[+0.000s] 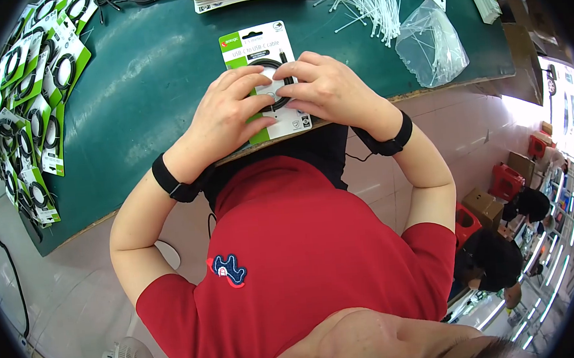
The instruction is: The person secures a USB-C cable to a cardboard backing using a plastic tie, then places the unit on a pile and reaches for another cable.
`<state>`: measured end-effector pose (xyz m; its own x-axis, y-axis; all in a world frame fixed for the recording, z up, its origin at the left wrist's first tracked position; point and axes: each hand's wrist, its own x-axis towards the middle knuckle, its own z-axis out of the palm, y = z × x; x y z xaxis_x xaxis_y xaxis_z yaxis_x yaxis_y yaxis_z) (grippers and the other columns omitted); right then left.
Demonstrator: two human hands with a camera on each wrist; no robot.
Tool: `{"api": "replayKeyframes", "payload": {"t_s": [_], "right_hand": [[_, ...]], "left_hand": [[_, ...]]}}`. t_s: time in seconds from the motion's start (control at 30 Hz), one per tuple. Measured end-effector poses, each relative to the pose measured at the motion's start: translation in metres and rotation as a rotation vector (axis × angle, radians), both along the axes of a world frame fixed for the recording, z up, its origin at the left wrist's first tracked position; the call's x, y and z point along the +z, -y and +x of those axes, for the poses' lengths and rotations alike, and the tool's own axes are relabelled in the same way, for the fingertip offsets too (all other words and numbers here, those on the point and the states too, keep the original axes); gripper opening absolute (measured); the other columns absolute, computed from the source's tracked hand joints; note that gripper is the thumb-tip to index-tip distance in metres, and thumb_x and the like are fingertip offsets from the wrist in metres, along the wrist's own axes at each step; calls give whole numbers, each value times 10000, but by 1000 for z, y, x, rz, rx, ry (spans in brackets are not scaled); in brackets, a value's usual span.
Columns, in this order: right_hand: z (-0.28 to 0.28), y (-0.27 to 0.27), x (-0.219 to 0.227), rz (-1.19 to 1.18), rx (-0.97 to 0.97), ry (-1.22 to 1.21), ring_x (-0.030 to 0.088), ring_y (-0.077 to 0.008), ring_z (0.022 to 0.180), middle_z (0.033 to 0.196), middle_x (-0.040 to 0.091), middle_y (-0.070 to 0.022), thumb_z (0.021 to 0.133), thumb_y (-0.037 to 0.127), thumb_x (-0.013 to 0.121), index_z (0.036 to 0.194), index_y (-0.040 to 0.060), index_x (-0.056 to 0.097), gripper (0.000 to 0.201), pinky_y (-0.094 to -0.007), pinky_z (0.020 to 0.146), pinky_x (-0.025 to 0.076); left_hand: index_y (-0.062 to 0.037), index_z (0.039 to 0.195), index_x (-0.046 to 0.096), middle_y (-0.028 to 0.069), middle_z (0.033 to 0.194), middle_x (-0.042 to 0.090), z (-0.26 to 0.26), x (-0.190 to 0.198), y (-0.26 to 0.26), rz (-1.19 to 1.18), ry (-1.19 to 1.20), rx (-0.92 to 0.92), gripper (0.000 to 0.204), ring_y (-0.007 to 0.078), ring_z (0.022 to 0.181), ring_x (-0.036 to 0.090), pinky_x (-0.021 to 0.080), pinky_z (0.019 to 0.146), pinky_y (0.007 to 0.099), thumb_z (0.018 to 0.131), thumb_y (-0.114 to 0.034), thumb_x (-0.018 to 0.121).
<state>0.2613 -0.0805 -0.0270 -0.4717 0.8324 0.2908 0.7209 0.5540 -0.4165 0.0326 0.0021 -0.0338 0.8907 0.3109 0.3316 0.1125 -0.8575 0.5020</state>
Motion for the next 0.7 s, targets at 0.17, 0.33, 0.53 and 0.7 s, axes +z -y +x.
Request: {"api": "replayKeyframes", "payload": {"t_s": [0.17, 0.33, 0.53, 0.7], "right_hand": [[-2, -2, -13, -23, 75, -35, 598, -230, 889, 985, 621, -17, 714, 73, 751, 910, 58, 680, 209, -351, 742, 536], [-1, -6, -15, -29, 102, -21, 600, -230, 886, 963, 623, -14, 731, 61, 733, 908, 58, 679, 185, -350, 745, 538], [1, -1, -19, 2, 91, -60, 602, -242, 908, 979, 628, -24, 743, 78, 738, 956, 57, 683, 221, -351, 766, 537], [4, 11, -1, 89, -124, -287, 630, -205, 862, 1011, 634, -56, 819, 115, 747, 1011, 44, 682, 215, -318, 747, 531]], "left_hand": [[-35, 880, 699, 78, 1034, 623, 4, -11, -4, -71, -7, -18, 208, 282, 1161, 581, 475, 969, 432, 731, -138, 803], [-25, 861, 694, 91, 987, 617, 1, -10, -5, -120, 10, -27, 157, 288, 1119, 590, 482, 945, 430, 759, -108, 779], [-20, 880, 690, 99, 985, 617, 1, -7, -3, -129, 12, -34, 149, 290, 1087, 600, 467, 975, 442, 777, -97, 765], [-27, 908, 689, 89, 973, 618, -4, -3, 1, -20, 34, 3, 161, 284, 1080, 606, 433, 1024, 490, 782, -96, 763]]}}
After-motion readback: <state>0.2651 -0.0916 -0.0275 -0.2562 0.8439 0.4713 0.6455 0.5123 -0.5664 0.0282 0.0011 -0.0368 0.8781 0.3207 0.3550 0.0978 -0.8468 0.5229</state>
